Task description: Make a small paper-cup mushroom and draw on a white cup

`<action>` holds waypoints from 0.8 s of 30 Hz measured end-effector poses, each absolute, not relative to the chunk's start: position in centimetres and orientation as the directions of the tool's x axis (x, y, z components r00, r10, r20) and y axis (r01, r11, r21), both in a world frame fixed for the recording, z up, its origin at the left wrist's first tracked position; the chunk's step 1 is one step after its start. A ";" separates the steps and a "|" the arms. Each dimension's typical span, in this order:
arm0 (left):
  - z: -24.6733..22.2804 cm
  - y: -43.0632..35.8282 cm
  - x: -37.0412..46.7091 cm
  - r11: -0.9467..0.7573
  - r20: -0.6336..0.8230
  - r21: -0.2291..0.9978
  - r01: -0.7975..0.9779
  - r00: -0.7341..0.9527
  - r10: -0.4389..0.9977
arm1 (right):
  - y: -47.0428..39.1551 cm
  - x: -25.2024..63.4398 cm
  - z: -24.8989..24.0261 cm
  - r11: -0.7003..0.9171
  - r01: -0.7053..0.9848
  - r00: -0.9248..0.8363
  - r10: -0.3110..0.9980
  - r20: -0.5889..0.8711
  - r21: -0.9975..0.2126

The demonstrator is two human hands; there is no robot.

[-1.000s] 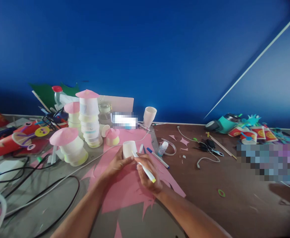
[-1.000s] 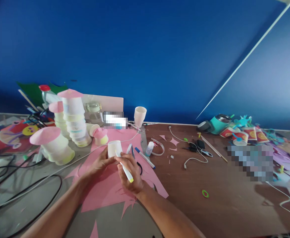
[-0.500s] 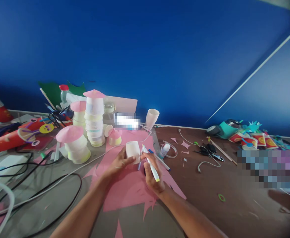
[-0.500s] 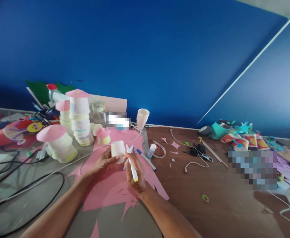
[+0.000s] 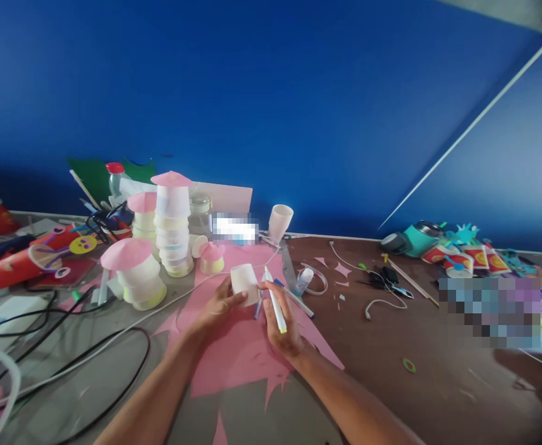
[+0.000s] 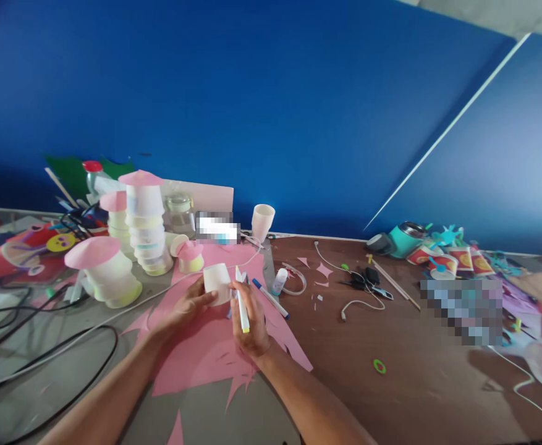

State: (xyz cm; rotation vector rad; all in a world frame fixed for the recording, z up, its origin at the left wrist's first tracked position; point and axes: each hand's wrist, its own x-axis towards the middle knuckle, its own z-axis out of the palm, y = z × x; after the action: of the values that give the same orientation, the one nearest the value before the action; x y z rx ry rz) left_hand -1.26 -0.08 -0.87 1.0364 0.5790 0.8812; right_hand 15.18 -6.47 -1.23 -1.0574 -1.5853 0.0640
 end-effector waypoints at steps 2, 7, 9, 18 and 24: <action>-0.6 -0.2 -1.2 0.233 0.004 0.904 -0.359 0.553 0.833 | -6.5 15.2 -1.4 0.593 0.580 0.084 0.638 0.766 -0.558; -0.5 -0.3 -1.3 0.226 0.005 0.915 -0.333 0.570 0.822 | -6.7 15.0 -1.3 0.601 0.591 0.052 0.636 0.770 -0.537; -0.5 -0.2 -1.3 0.199 0.013 0.930 -0.309 0.569 0.822 | -6.8 15.0 -1.2 0.613 0.596 0.034 0.626 0.779 -0.519; -0.8 0.3 -1.0 0.135 0.026 0.952 -0.275 0.510 0.860 | -7.1 15.2 -0.9 0.647 0.534 0.034 0.627 0.778 -0.544; -1.0 0.3 -1.0 0.075 0.075 0.940 -0.333 0.417 0.906 | -6.8 15.3 -1.1 0.613 0.549 0.090 0.632 0.770 -0.568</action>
State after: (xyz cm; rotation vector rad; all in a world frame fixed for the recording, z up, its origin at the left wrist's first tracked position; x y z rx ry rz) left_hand -1.00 0.29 -1.03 1.1291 0.6417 1.0312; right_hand 15.30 -6.75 -1.15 -1.0185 -1.5654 0.0809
